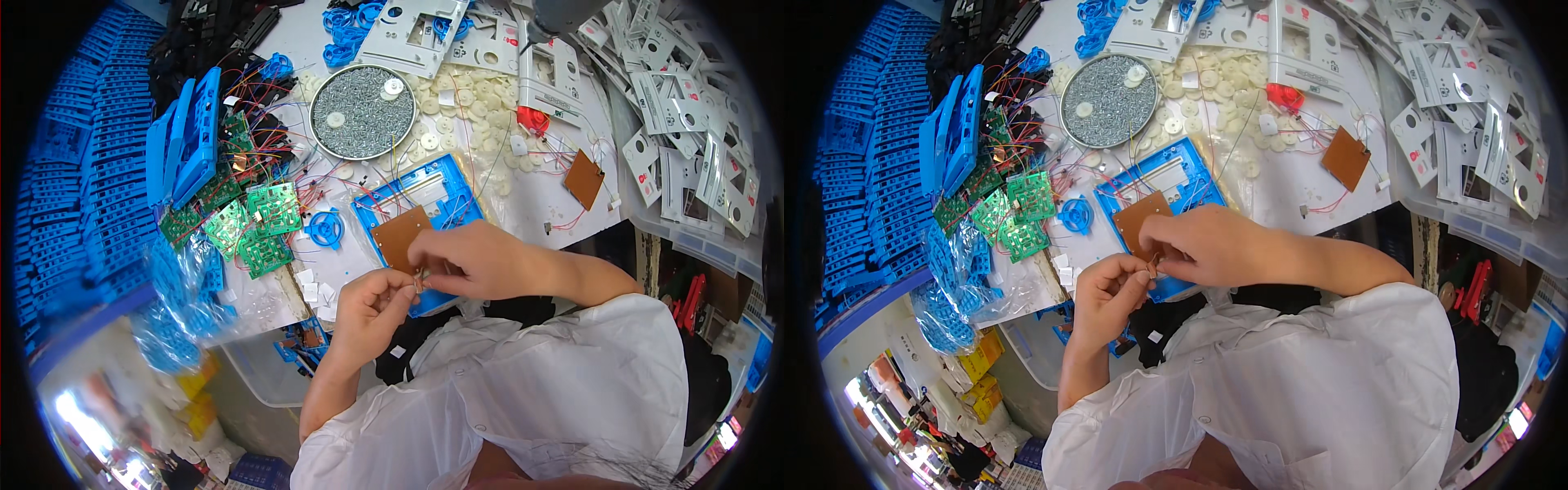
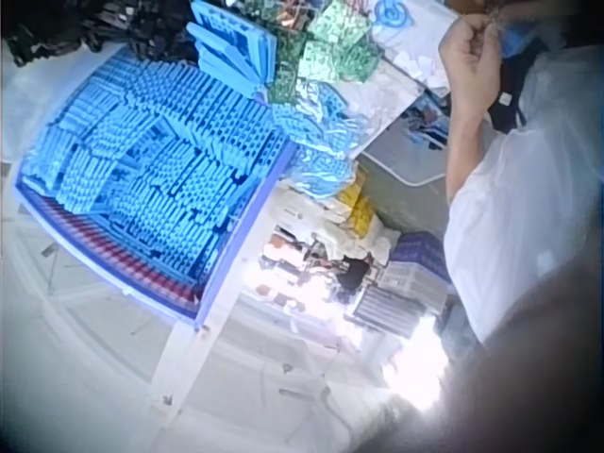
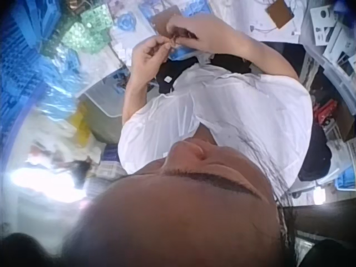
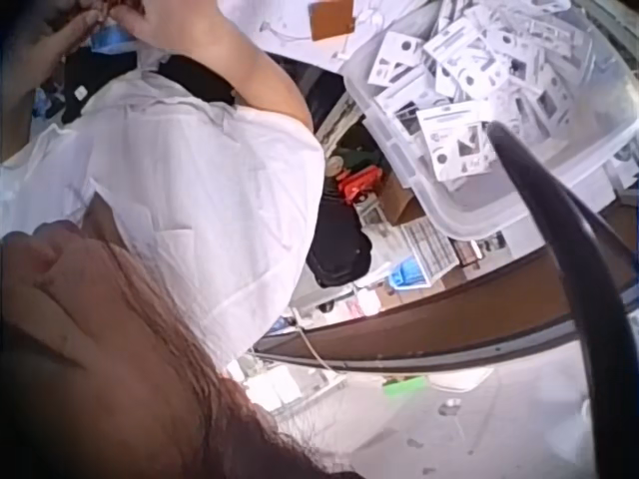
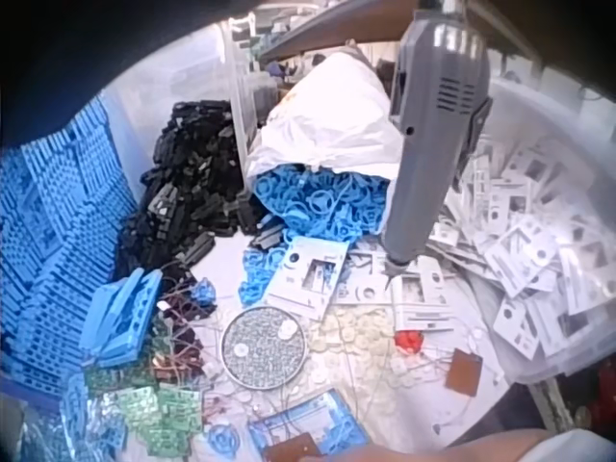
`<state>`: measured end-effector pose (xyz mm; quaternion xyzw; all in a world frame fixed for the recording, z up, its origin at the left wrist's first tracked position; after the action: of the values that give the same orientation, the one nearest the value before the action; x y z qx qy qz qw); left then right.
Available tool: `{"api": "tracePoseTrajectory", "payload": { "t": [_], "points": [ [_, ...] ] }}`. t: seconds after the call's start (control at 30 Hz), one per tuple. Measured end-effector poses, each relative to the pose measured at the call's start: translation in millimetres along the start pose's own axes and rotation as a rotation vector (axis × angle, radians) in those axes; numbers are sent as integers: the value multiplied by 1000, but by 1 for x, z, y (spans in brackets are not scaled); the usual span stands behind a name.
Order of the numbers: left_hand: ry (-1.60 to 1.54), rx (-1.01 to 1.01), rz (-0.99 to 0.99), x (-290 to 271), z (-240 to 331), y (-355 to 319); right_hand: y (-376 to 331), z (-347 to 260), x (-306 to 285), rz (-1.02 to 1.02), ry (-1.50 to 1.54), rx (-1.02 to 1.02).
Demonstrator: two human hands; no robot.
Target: Assembling scientific calculators by placing electronic components into frames and using a dispenser tool.
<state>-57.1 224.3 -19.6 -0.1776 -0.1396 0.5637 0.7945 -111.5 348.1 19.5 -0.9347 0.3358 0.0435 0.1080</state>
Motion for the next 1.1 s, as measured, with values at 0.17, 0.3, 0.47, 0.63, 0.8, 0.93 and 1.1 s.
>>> {"api": "tracePoseTrajectory", "payload": {
  "t": [0.17,0.3,0.47,0.63,0.8,0.93,1.1],
  "points": [
    [-82,-8,-7,12,3,1,-22,-7,-6,222,0,-199],
    [-120,-12,-9,19,2,4,-23,5,-4,186,116,-29],
    [-17,54,-13,16,3,3,-19,12,-2,77,82,-18],
    [263,60,-17,8,16,3,-13,9,-1,31,60,5],
    [498,203,-27,14,45,3,-12,8,-1,7,79,-21],
    [512,267,10,13,46,1,-9,7,0,3,101,-45],
    [422,188,27,12,36,4,-8,9,-1,0,116,-46]
  ]
}}
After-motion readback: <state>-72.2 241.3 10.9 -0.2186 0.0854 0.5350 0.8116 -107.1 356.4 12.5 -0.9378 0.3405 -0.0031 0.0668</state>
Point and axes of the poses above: each hand's wrist, its own y-axis towards the middle knuckle, its own x-axis out of the palm, z = x × y, the point moved 10 cm from there along y, towards the middle knuckle, and after that the axes turned 8 degrees about y, right-handed, at the moved point
